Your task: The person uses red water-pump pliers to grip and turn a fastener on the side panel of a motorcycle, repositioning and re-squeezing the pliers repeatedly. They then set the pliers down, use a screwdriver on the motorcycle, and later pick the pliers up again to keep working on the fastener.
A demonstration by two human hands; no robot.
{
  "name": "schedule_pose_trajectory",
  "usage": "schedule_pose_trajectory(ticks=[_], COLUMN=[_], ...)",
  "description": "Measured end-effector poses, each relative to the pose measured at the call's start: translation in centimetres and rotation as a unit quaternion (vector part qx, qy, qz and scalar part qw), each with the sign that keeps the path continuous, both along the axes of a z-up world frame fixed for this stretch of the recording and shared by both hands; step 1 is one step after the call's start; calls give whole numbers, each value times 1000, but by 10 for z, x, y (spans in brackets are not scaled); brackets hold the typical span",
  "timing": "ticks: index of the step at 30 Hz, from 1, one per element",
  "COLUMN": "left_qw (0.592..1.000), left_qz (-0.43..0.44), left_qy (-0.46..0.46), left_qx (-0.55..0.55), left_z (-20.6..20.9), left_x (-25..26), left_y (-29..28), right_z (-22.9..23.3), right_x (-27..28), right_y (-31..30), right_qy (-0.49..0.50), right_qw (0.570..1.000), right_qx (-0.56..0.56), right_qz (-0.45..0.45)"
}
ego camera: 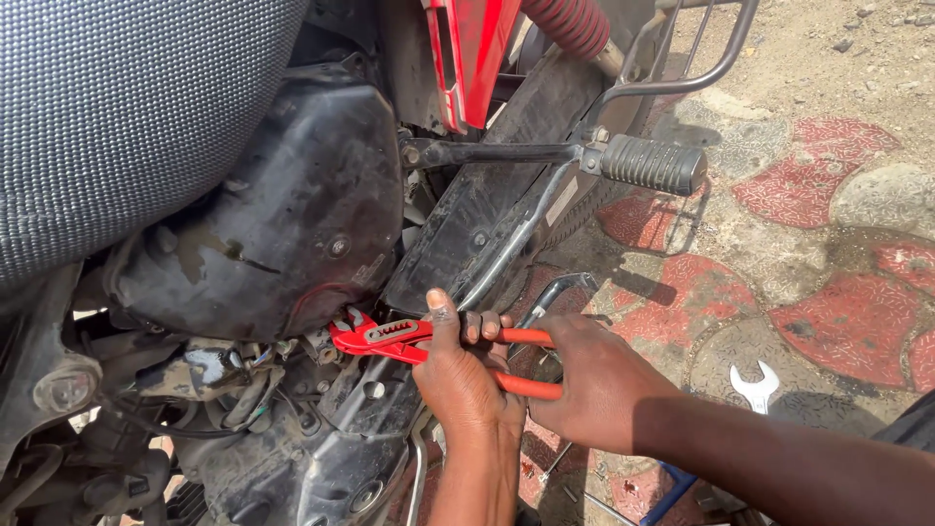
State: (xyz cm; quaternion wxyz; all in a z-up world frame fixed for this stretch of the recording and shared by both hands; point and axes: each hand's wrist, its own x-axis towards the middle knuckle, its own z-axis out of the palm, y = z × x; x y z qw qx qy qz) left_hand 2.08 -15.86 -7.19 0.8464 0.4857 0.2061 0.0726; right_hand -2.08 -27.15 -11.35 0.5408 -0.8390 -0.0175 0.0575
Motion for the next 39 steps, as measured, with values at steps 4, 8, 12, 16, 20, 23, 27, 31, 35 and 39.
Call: schedule_pose_trajectory(ticks=[4,8,12,16,20,23,27,31,35,39], left_qw=[999,999,997,999,1000,1000,998,989,976,971], left_qz=[-9,-31,-59,-13,-8,-2,-14,-48,-83,-89], left_qy=[-33,6,-50,-31,-6,-19,-59,-100,-139,-146], left_qx=[-30,-9,-6,19,22,10,-37,-100,-148,-164], left_z=[-11,34,-12,-26,-16,-13,-22,-26,-28,-30], left_x=[-1,-26,-14,-5,-6,-7,-8,-5,-4,-4], left_y=[5,-18,-1,2,-1,-4,-2,-2,-4,-5], right_z=[16,11,12,-21,-13,23,18,7,19,19], right_x=[-1,-1,-1,8,9,7,3,2,2,1], right_y=[4,7,12,11,12,8,7,6,1,-1], right_qy=[96,62,85,17,29,128,89,24,16,6], right_qw=[993,997,995,997,997,985,992,993,991,989], right_qx=[-67,-46,-41,-50,-50,-105,-92,-115,-134,-149], right_qz=[4,-29,-18,52,59,50,23,-13,-20,-25])
